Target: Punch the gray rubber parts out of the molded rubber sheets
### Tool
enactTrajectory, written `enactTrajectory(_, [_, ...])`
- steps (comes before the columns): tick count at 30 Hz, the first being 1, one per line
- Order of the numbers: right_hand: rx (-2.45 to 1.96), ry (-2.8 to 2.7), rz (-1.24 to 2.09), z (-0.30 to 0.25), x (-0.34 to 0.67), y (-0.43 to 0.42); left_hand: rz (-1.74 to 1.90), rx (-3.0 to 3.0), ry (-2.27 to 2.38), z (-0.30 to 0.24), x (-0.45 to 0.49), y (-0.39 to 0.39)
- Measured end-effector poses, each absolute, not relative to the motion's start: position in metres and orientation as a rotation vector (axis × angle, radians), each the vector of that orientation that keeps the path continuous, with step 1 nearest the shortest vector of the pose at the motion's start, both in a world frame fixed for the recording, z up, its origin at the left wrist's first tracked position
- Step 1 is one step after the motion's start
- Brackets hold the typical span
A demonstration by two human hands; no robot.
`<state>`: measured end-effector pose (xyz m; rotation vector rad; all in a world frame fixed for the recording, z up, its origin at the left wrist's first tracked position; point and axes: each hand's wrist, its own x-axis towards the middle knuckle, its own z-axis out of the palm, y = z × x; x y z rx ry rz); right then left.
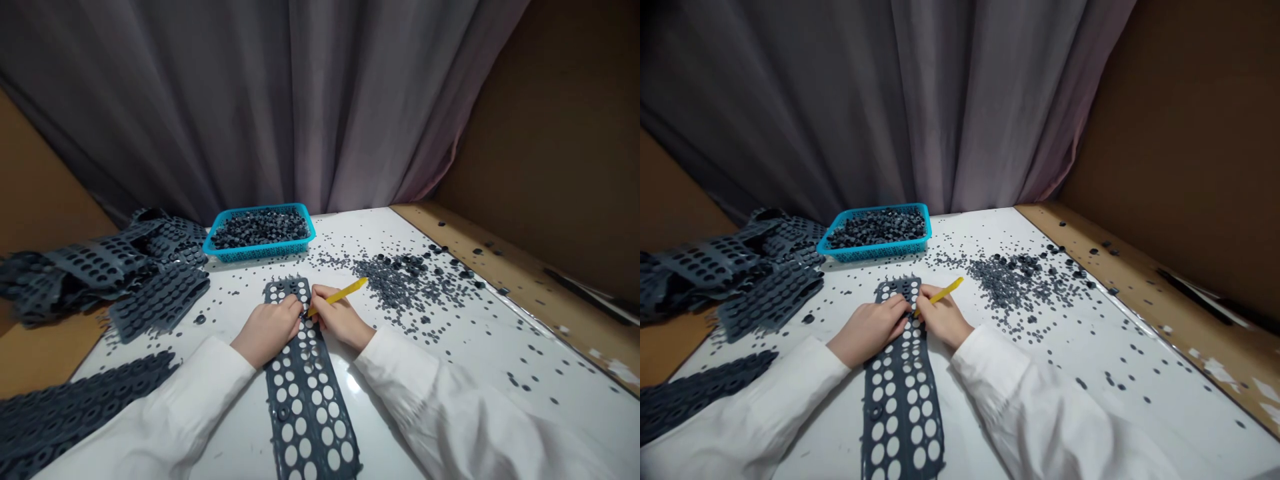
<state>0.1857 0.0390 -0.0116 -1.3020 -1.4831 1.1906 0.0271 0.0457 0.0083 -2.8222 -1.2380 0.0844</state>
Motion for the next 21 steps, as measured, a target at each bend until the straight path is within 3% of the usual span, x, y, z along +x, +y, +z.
enactTrajectory(21, [-1.287,-1.506,1.151,-0.0143,0.1857,0.0397,0.072,-2.752,-1.174,0.0039,0.0267,0.0462])
